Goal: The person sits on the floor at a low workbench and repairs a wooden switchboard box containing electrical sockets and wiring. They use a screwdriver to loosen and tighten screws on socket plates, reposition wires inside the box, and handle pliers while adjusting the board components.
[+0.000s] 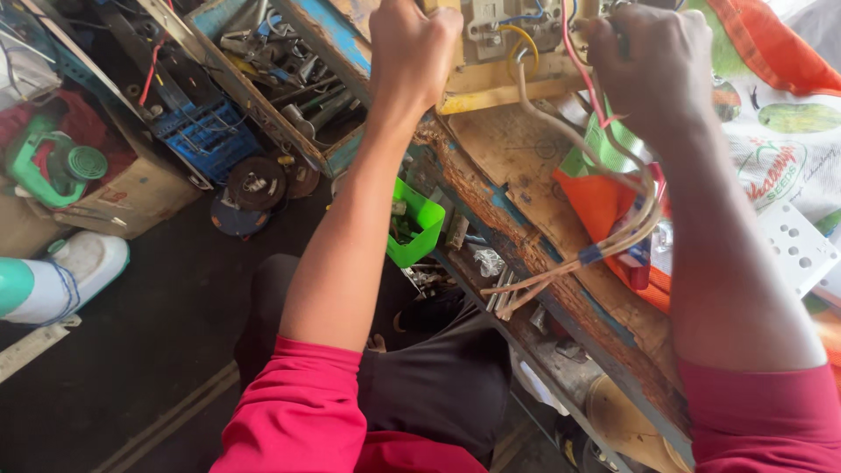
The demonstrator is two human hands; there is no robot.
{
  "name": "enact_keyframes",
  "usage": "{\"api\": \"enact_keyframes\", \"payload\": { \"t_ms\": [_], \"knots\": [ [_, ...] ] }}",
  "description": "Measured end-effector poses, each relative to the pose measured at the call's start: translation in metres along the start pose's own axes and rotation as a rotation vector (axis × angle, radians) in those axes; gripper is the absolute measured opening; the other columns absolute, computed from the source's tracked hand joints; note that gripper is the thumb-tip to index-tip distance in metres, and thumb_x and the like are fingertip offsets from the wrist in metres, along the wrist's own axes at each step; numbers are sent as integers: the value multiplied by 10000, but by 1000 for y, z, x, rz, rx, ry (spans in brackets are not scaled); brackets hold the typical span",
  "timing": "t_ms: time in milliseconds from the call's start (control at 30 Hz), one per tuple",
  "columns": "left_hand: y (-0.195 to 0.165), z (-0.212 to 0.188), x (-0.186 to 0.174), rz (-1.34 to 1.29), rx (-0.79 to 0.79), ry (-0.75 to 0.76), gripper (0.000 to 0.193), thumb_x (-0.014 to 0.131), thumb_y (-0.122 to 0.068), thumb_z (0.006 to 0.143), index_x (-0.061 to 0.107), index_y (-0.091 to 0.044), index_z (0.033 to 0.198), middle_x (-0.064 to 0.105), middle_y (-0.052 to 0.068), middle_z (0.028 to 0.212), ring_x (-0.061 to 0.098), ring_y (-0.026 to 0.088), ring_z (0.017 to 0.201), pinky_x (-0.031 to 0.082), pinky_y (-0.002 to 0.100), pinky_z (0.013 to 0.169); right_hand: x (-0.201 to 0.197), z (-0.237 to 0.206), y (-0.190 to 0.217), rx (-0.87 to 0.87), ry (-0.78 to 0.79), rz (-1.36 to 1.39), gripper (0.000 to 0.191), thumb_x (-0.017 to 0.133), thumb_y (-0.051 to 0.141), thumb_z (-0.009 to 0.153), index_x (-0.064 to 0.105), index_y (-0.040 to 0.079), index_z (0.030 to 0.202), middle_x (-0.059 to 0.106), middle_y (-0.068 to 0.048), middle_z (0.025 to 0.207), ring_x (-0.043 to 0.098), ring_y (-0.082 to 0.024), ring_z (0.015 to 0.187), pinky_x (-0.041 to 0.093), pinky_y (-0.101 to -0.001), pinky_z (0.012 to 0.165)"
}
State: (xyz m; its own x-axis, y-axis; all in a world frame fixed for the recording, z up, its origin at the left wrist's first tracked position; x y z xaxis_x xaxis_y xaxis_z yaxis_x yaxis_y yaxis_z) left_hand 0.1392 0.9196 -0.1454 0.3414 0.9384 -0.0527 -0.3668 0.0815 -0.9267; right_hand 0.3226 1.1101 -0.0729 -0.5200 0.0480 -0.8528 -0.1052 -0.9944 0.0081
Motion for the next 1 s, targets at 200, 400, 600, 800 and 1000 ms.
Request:
{"api": "enact_keyframes", "payload": {
  "t_ms": [200, 400, 600, 800, 1000],
  "knots": [
    [8, 2, 2, 27, -1, 59, 368, 627, -118, 790, 356, 16, 581, 404, 43, 465, 401, 112, 428, 327, 389, 446, -12, 9, 17, 401, 162, 207, 287, 623, 314, 1058, 740, 67, 974, 626, -117, 663, 593, -233, 565, 478, -413, 593],
    [17, 13, 4, 46, 19, -30, 410, 619, -215, 827, 413, -3, 544, 473, 16, 442, 514, 109, 420, 402, 375, 435, -44, 7, 24, 442, -51, 610, 243, 629, 296, 1027, 742, 82, 998, 621, -70, 669, 580, -173, 569, 473, -381, 573],
    [16, 12, -4, 25, -55, -115, 311, 616, -182, 778, 408, 6, 643, 490, 33, 490, 487, 111, 495, 396, 390, 483, -94, -18, 16, 309, -69, 531, 224, 645, 277, 1022, 745, 76, 1017, 634, -85, 704, 594, -188, 601, 479, -387, 591],
    [6, 7, -9, -56, 18, -69, 283, 616, -133, 780, 394, 7, 673, 473, 21, 545, 454, 106, 531, 369, 371, 515, -117, -17, 27, 142, -12, 210, 208, 661, 257, 1018, 747, 69, 1037, 647, -99, 740, 607, -203, 633, 486, -393, 609],
    [-1, 6, -10, -65, -99, -55, 257, 622, -112, 757, 458, 8, 600, 497, 16, 538, 453, 101, 518, 357, 364, 508, -121, -10, 30, 123, -15, 187, 195, 677, 238, 1013, 750, 62, 1056, 660, -114, 775, 620, -219, 665, 492, -399, 627]
  ]
}}
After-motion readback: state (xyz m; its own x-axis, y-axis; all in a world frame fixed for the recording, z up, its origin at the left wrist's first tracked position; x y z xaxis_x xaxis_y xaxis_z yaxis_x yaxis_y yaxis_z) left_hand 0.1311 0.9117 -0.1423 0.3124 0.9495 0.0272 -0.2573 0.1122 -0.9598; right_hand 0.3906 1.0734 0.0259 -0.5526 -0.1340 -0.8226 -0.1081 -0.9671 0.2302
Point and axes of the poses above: each hand's wrist, its own z-axis towards the middle knuckle, its own x-axis out of the palm, y = z × x, the point moved 2 cm from there along z, towards the middle knuckle
